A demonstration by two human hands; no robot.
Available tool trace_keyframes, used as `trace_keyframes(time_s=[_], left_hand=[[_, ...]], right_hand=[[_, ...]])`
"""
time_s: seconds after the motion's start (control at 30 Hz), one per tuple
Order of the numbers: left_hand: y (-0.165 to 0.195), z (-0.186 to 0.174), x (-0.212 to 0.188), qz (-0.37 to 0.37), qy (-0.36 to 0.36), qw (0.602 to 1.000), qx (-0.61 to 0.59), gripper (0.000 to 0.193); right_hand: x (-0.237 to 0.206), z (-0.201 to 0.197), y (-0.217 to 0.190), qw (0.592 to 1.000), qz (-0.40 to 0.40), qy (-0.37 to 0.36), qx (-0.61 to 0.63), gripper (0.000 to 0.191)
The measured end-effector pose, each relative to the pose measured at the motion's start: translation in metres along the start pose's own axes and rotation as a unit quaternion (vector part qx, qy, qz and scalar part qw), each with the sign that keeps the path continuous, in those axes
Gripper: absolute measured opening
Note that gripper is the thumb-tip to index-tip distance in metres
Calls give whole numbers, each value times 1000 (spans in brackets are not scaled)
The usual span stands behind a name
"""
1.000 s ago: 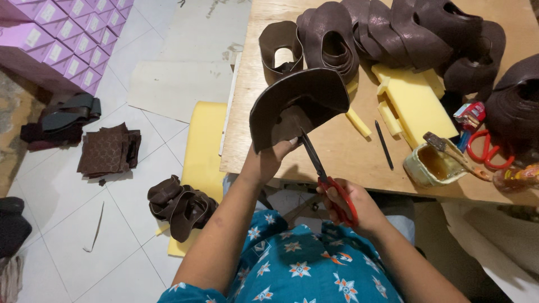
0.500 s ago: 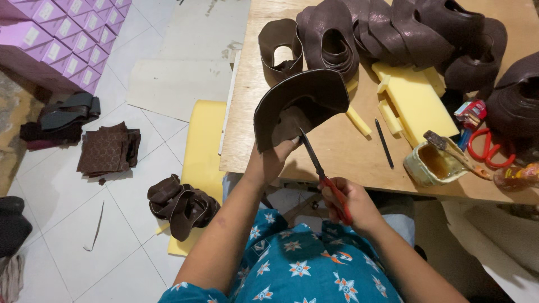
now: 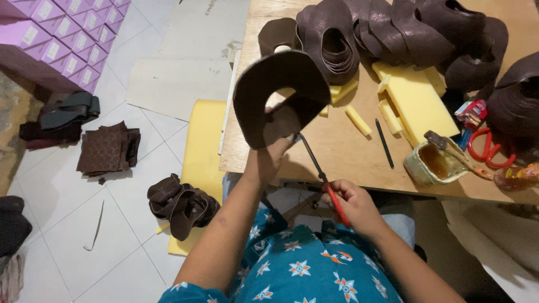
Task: The person assembles a brown shoe by inserting a yellow foam insole into the shoe upper, then uses red-handled scissors to trim the foam. The person continues to adjust the foam and shoe parts by hand.
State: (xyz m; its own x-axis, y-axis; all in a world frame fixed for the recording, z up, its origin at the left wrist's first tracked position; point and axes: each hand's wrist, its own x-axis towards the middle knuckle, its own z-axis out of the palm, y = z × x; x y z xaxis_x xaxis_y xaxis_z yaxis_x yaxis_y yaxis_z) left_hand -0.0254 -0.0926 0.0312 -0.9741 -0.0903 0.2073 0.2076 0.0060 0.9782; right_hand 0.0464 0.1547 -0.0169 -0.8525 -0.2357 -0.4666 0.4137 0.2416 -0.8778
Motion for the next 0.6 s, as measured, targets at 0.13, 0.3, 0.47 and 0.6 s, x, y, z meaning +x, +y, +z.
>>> trace_keyframes(time_s=[0.13,0.3,0.47,0.6], left_hand=[[-20,-9,1,-147,59,974,-162,51],[-49,1,-21,-316,98,891,-312,27],[-65,18,-44,-331,67,868,-365,23],[-67,26,-52,-378,93,851,-353,26]], right_hand=[[24,-31,7,913,-211,205,-284,40],[59,-68,-6,836,-122,317,-431,46],[70,-69,-4,829,-111,292,-463,40],[80,-74,1,819,-113,310,-470,42]])
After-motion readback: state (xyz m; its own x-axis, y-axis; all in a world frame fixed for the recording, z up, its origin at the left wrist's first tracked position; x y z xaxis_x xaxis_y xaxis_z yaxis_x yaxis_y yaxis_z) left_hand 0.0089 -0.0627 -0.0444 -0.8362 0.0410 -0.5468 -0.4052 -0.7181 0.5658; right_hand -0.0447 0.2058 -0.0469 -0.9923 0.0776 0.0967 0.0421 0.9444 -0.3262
